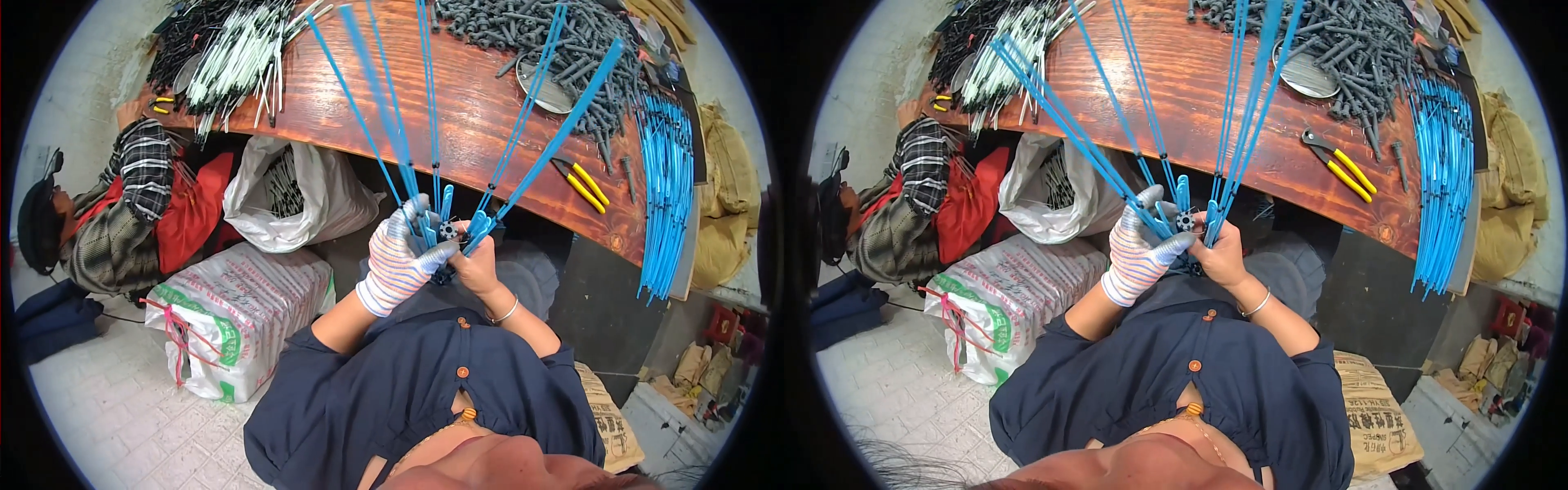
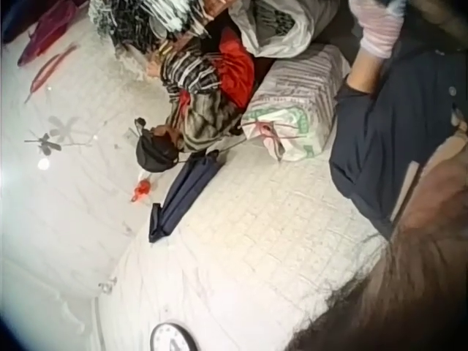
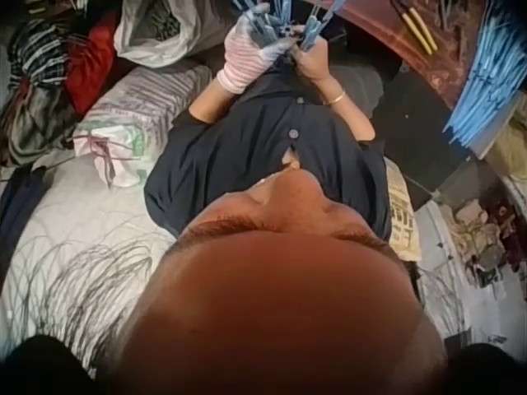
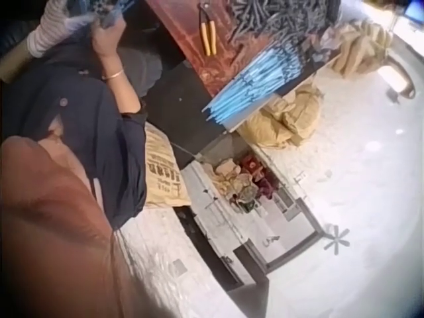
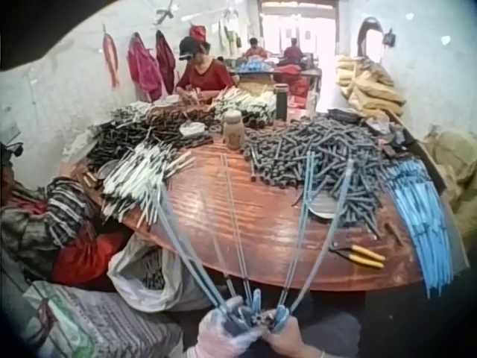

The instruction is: Assembling the metal and plastic rib structure of umbrellas at a production station.

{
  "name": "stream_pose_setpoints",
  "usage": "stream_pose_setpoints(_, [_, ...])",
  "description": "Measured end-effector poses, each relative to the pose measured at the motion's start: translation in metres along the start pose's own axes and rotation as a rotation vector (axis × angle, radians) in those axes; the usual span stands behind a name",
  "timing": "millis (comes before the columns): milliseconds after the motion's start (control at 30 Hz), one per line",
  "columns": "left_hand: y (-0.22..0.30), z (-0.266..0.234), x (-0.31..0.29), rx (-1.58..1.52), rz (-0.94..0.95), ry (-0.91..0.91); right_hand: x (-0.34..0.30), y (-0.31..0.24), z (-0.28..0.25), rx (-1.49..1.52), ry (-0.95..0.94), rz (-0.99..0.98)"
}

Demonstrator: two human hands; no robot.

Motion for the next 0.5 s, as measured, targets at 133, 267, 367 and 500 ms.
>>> stream_pose_setpoints(133, [-0.017,-0.001,-0.010,0.075,0.041,-0.015,-0.007,-0.007,0.008,0.098,-0.028,0.015])
stream_pose_setpoints(267, [-0.018,0.001,-0.011,-0.108,0.044,0.075,-0.009,0.002,0.004,0.052,-0.016,0.012])
stream_pose_setpoints(367, [-0.015,0.003,0.000,-0.155,-0.053,0.086,-0.010,0.002,0.000,0.121,0.048,-0.011])
stream_pose_setpoints(500, [-0.002,0.005,-0.002,0.335,0.068,-0.078,-0.014,-0.005,0.000,0.131,0.060,-0.107])
Point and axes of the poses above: each hand's wrist, its own x-axis towards the middle knuckle, its own z-axis out of the palm, y = z × x, the point moved 8 cm from there along x, towards the middle knuckle, and after that the axes turned 7 degrees about -x, right-handed, at the moved point
